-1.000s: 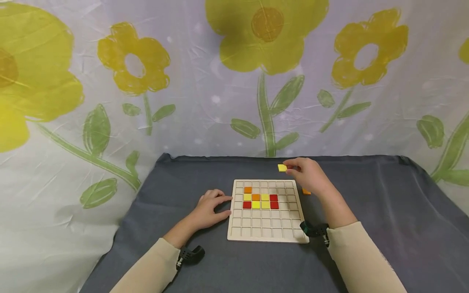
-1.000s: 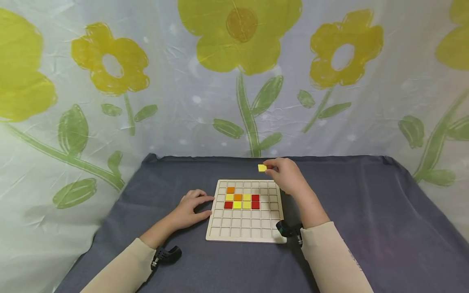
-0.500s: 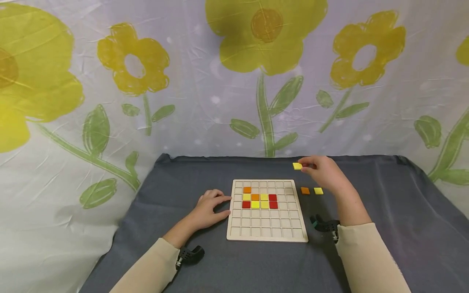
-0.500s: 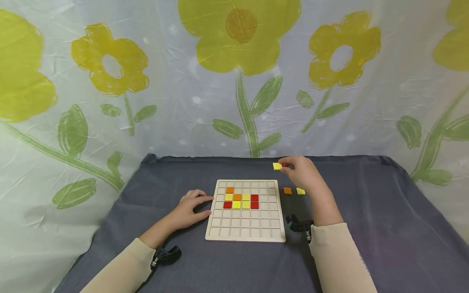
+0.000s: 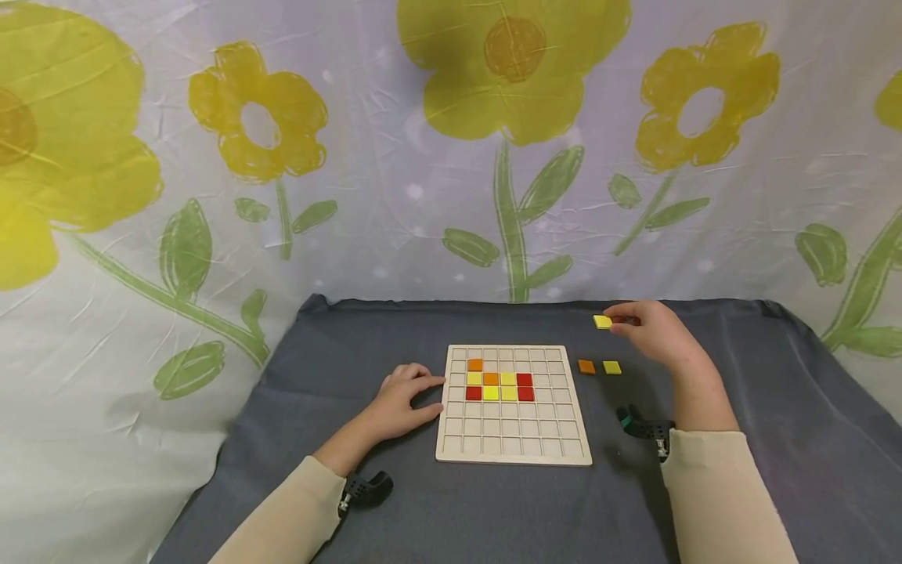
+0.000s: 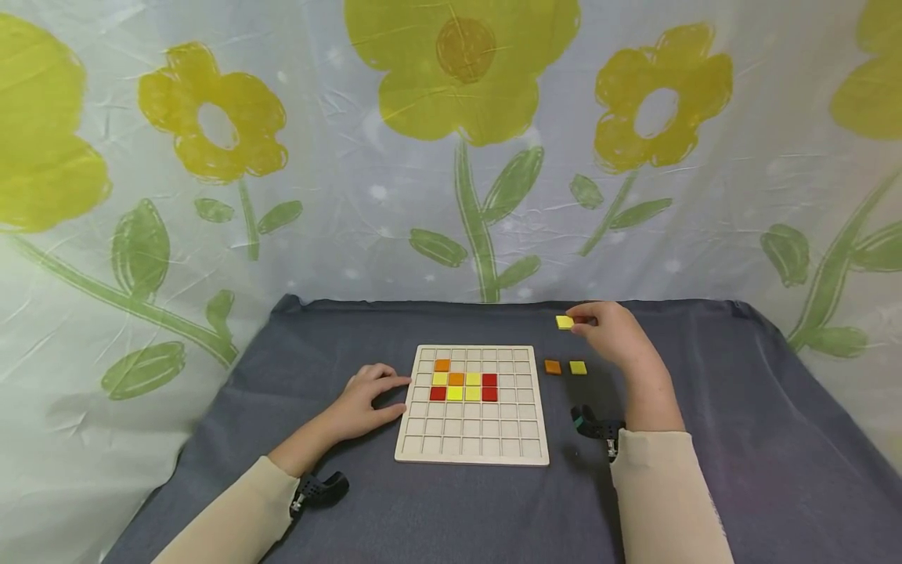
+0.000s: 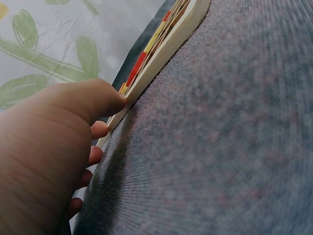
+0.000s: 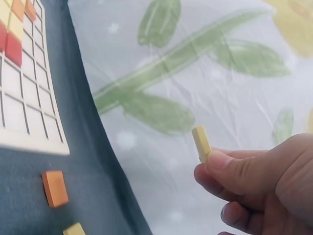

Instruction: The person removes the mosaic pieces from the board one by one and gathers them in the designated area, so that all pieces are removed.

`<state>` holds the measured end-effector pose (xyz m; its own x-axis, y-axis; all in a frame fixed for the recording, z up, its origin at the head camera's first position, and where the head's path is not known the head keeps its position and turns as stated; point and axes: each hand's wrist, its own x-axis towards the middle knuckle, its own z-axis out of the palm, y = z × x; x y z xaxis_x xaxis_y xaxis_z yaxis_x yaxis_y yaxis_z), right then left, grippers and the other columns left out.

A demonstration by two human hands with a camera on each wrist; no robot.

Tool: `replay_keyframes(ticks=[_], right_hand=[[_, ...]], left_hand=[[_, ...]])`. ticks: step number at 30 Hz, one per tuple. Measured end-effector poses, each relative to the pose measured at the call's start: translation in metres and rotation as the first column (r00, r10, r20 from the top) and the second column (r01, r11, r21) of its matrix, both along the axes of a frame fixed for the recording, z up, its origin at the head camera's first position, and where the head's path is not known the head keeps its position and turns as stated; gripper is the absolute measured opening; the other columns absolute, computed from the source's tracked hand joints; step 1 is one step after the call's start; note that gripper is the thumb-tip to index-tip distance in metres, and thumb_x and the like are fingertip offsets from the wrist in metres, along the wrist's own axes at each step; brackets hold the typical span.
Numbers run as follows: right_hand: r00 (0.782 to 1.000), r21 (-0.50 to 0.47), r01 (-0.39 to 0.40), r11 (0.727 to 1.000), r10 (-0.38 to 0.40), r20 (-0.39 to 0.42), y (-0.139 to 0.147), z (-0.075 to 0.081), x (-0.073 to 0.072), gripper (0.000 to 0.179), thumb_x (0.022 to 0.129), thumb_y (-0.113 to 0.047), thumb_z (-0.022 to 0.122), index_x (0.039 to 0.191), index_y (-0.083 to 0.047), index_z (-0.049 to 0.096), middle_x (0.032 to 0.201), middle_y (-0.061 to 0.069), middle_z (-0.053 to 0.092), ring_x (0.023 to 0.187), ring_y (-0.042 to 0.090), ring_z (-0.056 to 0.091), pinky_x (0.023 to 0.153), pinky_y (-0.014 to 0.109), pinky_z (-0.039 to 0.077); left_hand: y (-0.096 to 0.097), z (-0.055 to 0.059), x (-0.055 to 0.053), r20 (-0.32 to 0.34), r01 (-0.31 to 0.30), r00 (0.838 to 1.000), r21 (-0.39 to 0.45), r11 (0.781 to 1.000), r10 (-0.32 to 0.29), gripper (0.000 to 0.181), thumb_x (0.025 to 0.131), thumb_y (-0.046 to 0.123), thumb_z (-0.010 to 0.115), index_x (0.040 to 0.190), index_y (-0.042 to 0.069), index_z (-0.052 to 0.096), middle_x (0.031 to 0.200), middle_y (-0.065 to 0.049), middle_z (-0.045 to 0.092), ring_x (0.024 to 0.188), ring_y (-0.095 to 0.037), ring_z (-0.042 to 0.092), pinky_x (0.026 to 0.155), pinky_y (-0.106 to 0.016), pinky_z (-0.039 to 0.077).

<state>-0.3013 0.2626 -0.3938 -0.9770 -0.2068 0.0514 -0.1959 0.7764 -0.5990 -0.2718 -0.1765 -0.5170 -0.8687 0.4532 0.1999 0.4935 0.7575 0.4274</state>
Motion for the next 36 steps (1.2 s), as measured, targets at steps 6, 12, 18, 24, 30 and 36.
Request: replay_keyframes(ticks=[6,12,18,24,30,36], right_hand=[[1.0,-0.01,0.008,1.0,-0.007,0.02,0.016,-0.005,0.0,0.041,0.106,-0.012,0.059,0.142,0.006,0.056,0.132,0.029,0.058,0.118,0.045,0.055,0.093,0.058,0.046],[0.998,-0.016,0.013,1.0,-0.012,0.056,0.03,-0.011,0.001,0.041,0.106,-0.012,0.057,0.142,0.008,0.055,0.133,0.031,0.056,0.119,0.047,0.054,0.096,0.06,0.045],[0.991,-0.028,0.026,0.999,-0.022,0.13,0.04,-0.016,0.001,0.042,0.105,-0.011,0.059,0.141,0.011,0.054,0.133,0.032,0.056,0.119,0.049,0.054,0.097,0.063,0.043],[0.983,-0.028,0.039,0.999,-0.033,0.183,0.052,-0.026,0.001,0.041,0.104,-0.01,0.06,0.138,0.012,0.056,0.128,0.031,0.059,0.116,0.047,0.055,0.097,0.063,0.043],[0.973,-0.009,0.058,0.998,-0.054,0.226,0.063,-0.037,-0.003,0.04,0.102,-0.008,0.062,0.135,0.013,0.057,0.127,0.033,0.059,0.114,0.048,0.056,0.096,0.064,0.043],[0.967,0.003,0.032,0.999,-0.032,0.252,0.068,-0.047,-0.008,0.036,0.099,-0.002,0.062,0.13,0.015,0.059,0.123,0.033,0.061,0.111,0.047,0.058,0.093,0.061,0.046]], left_hand=[[-0.001,-0.001,0.0,0.0,0.0,1.0,-0.003,1.0,0.0,0.047,0.095,0.035,0.074,0.138,0.017,0.068,0.119,0.0,0.055,0.119,-0.025,0.045,0.098,-0.049,0.035],[-0.001,-0.001,0.0,-0.004,0.003,1.0,0.001,1.0,-0.003,0.047,0.095,0.034,0.075,0.137,0.017,0.068,0.119,0.0,0.054,0.118,-0.026,0.045,0.098,-0.049,0.035],[0.0,0.0,0.0,0.003,-0.004,1.0,0.001,1.0,0.004,0.047,0.095,0.034,0.074,0.138,0.016,0.068,0.119,-0.001,0.054,0.118,-0.026,0.044,0.098,-0.049,0.034],[0.001,-0.001,-0.001,0.005,-0.011,1.0,0.001,1.0,0.011,0.047,0.095,0.034,0.074,0.138,0.017,0.068,0.119,0.001,0.054,0.118,-0.025,0.044,0.097,-0.048,0.035],[0.0,0.0,0.0,0.007,-0.012,1.0,-0.007,1.0,0.012,0.047,0.095,0.034,0.074,0.138,0.017,0.068,0.12,0.0,0.054,0.118,-0.025,0.044,0.098,-0.048,0.034],[0.0,0.0,0.0,0.007,-0.008,1.0,-0.007,1.0,0.008,0.048,0.095,0.034,0.074,0.139,0.017,0.067,0.121,-0.002,0.054,0.119,-0.026,0.044,0.098,-0.049,0.034]])
